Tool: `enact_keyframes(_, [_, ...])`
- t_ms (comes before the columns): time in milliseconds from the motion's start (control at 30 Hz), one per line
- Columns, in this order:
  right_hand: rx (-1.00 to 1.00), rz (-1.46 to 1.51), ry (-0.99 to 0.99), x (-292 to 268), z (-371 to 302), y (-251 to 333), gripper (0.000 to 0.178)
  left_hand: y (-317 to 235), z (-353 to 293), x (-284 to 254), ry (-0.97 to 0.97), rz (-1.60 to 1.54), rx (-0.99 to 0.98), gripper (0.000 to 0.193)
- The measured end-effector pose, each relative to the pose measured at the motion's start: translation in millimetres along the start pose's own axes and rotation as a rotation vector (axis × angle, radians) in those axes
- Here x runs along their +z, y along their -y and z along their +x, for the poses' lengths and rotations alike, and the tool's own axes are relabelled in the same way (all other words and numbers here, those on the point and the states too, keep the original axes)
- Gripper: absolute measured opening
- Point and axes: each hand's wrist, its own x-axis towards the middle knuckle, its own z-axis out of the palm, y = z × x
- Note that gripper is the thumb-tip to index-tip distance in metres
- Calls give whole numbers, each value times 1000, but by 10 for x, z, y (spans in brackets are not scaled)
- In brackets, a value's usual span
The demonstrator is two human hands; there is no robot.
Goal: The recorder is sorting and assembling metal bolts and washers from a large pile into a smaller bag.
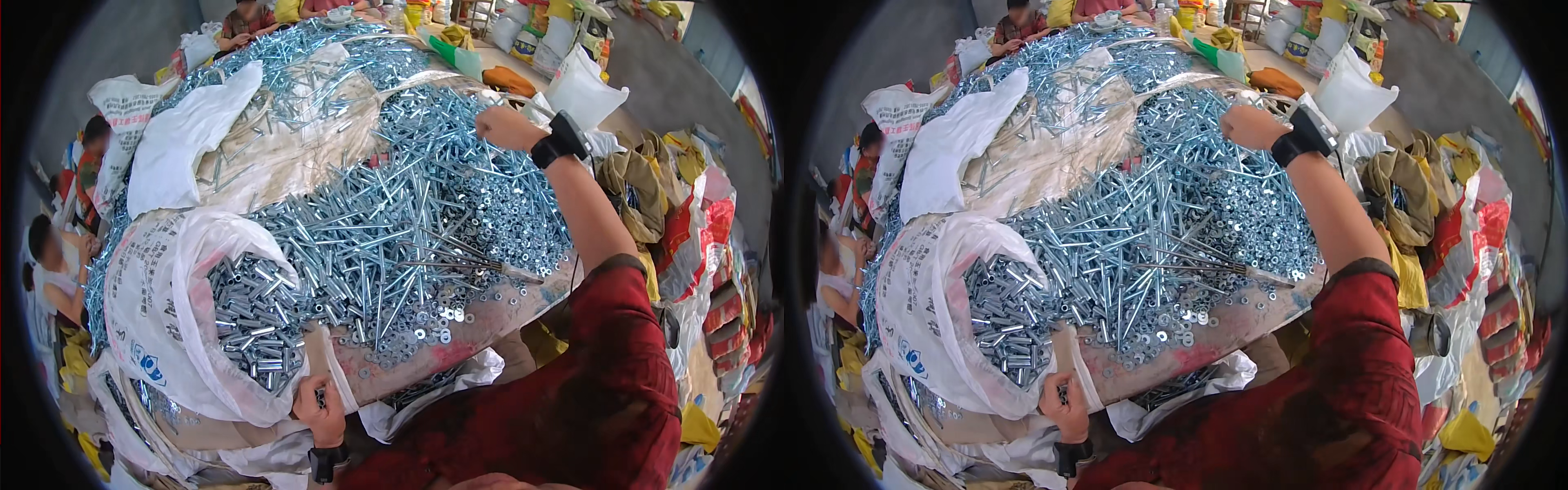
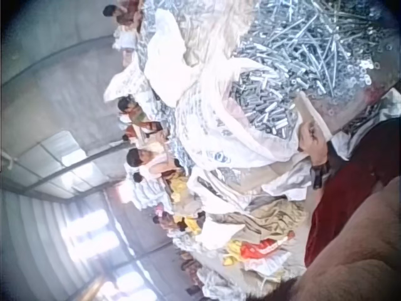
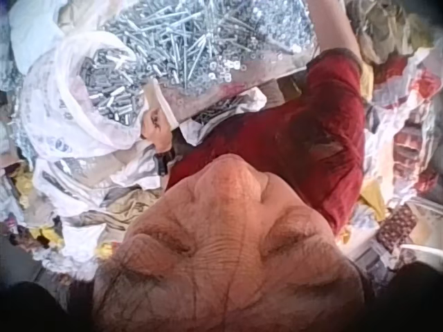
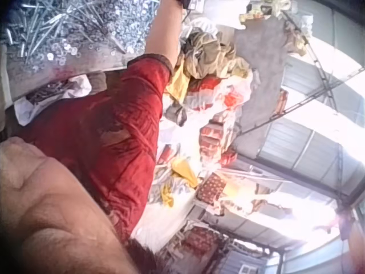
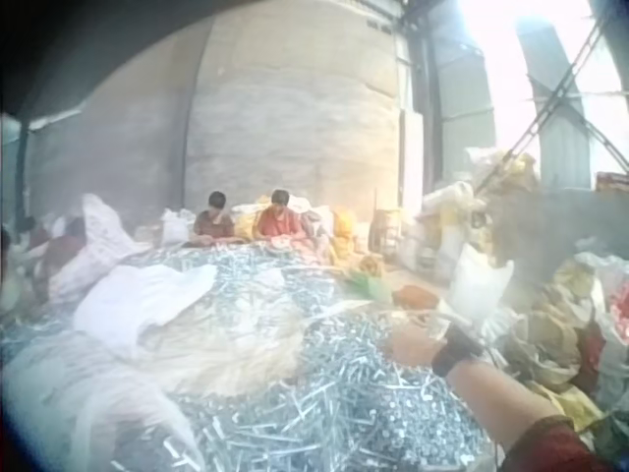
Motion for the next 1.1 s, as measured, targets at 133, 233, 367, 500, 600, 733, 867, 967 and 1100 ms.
enact_keyframes(133, [-149, -50, -77, 374, -56, -267, 13, -17, 27, 32, -11, 25, 8, 7])
enact_keyframes(233, [-39, -50, -146, 443, -87, -229, 14, 30, 85, 51, -25, 54, 11, 7])
enact_keyframes(367, [-79, -57, -243, 666, 44, -301, 21, -40, 47, -52, -61, 155, -17, 6])
enact_keyframes(500, [-86, -262, -63, 669, 30, -280, 24, 30, -28, -13, -79, 210, -35, 11])
enact_keyframes(600, [-149, -438, -2, 1049, 99, -942, 17, 116, -7, 90, -57, 178, 16, 18])
enact_keyframes(733, [-287, -255, -214, 1439, 297, -1519, 16, -63, -93, 90, -97, 173, 23, 16])
enact_keyframes(867, [-258, -265, -189, 1414, 305, -1461, 20, -77, -112, 89, -140, 162, 32, 14])
enact_keyframes(967, [-152, -230, -281, 1168, 31, -1373, 30, 13, -22, 118, -181, 190, 91, 12])
enact_keyframes(1100, [-33, 126, -502, 391, -603, -220, 44, 17, 1, 68, -192, 230, 23, 6])
